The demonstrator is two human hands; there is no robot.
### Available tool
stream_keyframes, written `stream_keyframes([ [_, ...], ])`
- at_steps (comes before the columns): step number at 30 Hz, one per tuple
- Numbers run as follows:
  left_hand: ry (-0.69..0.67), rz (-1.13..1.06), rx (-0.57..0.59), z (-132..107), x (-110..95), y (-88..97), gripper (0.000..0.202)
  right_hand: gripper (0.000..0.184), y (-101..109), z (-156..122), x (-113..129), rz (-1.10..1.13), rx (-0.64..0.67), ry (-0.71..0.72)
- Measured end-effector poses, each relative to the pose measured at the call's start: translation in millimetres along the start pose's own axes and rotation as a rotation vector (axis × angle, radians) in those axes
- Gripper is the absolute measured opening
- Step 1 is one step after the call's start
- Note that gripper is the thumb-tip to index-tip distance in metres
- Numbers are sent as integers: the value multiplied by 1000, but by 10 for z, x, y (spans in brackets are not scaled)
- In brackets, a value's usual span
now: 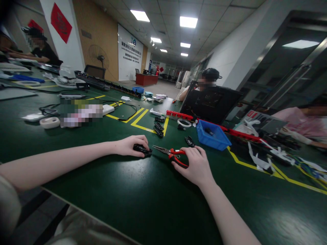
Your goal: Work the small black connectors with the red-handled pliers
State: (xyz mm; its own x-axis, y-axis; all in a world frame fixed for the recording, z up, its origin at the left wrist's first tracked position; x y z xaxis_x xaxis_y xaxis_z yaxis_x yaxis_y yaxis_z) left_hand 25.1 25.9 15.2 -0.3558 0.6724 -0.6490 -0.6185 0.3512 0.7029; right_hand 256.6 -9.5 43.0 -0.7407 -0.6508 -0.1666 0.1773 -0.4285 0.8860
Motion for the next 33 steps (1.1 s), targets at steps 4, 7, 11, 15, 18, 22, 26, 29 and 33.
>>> stream_keyframes([
  [4, 31, -30, 1, 11, 20, 10, 26, 47, 0, 13, 73, 4, 3, 59],
  [7, 38, -35, 7, 9, 18, 11, 26, 45, 12, 19, 121, -6, -15, 90],
  [11, 25, -25, -1, 1, 6, 16, 26, 44, 28, 20, 146, -23, -33, 103],
  [15, 15, -8, -14, -3, -1, 22, 26, 45, 28, 22, 151, -17, -30, 98],
  [18, 19, 7, -24, -1, 2, 24, 25, 45, 24, 25, 156, -5, -24, 99],
  [22, 17, 41, -37, -9, -8, 25, 25, 45, 25, 19, 153, 4, -25, 94],
  [26, 17, 83, -40, -24, -32, 22, 26, 46, 23, 5, 135, 11, -28, 85],
  [29, 20, 107, -59, -29, -45, 35, 27, 46, 27, 3, 125, 11, -33, 81],
  [33, 17, 123, -70, -32, -61, 44, 29, 45, 24, 9, 139, 26, -28, 92],
])
Point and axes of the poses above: each hand's wrist, its own z-axis towards the middle knuckle, its own y-axis out of the back of the hand, x = y × z, the point moved 7 cm from there along z, towards the middle knuckle, and after that the axes turned 12 degrees about y, right-handed, at the moved point
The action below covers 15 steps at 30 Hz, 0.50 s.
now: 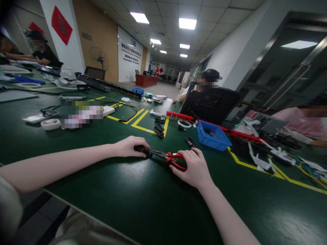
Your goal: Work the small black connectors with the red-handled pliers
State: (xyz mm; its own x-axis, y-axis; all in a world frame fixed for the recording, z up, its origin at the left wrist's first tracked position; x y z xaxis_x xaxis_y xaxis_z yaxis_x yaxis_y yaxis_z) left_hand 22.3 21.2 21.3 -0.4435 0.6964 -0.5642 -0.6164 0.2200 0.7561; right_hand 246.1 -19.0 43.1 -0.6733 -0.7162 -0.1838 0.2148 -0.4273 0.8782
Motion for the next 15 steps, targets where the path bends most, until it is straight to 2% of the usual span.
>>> stream_keyframes([
  [15, -48, 72, 68, -10, -30, -30, 28, 41, -12, 32, 46, 15, 30, -31],
])
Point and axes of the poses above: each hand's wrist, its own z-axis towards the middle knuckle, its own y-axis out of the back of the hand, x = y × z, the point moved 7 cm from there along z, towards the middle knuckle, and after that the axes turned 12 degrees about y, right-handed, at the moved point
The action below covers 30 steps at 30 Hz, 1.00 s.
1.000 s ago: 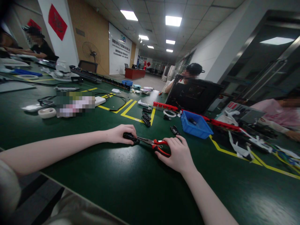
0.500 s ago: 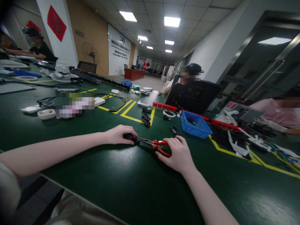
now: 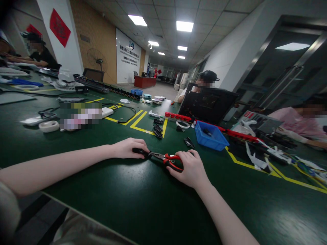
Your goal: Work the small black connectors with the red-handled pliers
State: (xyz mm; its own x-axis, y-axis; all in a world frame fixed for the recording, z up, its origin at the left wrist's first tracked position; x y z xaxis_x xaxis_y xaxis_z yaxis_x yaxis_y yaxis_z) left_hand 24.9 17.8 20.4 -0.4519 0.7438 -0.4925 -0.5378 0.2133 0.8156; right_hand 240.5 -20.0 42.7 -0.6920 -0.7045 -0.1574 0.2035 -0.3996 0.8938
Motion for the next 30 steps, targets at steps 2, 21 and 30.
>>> stream_keyframes([
  [2, -29, 65, 21, -3, -24, -2, 30, 41, 15, 2, 1, -9, -5, -4],
  [21, -70, 195, 14, -20, -46, -55, 33, 44, -7, -16, -36, 16, 56, -57],
  [30, -10, 206, 35, -10, -78, -56, 38, 36, -79, -42, -99, 206, 180, -163],
])
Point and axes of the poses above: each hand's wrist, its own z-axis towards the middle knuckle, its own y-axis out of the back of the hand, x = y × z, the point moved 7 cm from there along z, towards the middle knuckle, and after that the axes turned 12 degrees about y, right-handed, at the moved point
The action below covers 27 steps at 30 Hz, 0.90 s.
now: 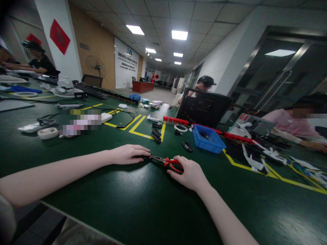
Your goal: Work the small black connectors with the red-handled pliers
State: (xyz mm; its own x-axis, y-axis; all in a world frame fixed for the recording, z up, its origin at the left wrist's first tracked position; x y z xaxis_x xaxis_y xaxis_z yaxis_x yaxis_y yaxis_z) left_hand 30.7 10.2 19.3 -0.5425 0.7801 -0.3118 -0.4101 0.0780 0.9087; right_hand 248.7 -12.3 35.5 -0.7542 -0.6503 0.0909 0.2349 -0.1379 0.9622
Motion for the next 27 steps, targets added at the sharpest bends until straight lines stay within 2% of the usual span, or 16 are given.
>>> stream_keyframes([
  [7, 14, -33, 3, 11, 12, 6, 38, 32, -16, 7, -14, 39, 26, -6],
  [13, -4, -7, 4, 30, -1, 24, 38, 59, -109, 4, -197, 43, 13, -2],
  [19, 1, 0, 22, 37, 14, 4, 37, 47, -109, 20, -162, 26, 19, 10],
  [27, 19, 17, 50, 48, 41, -8, 39, 51, -91, 32, -190, -49, -55, 42],
])
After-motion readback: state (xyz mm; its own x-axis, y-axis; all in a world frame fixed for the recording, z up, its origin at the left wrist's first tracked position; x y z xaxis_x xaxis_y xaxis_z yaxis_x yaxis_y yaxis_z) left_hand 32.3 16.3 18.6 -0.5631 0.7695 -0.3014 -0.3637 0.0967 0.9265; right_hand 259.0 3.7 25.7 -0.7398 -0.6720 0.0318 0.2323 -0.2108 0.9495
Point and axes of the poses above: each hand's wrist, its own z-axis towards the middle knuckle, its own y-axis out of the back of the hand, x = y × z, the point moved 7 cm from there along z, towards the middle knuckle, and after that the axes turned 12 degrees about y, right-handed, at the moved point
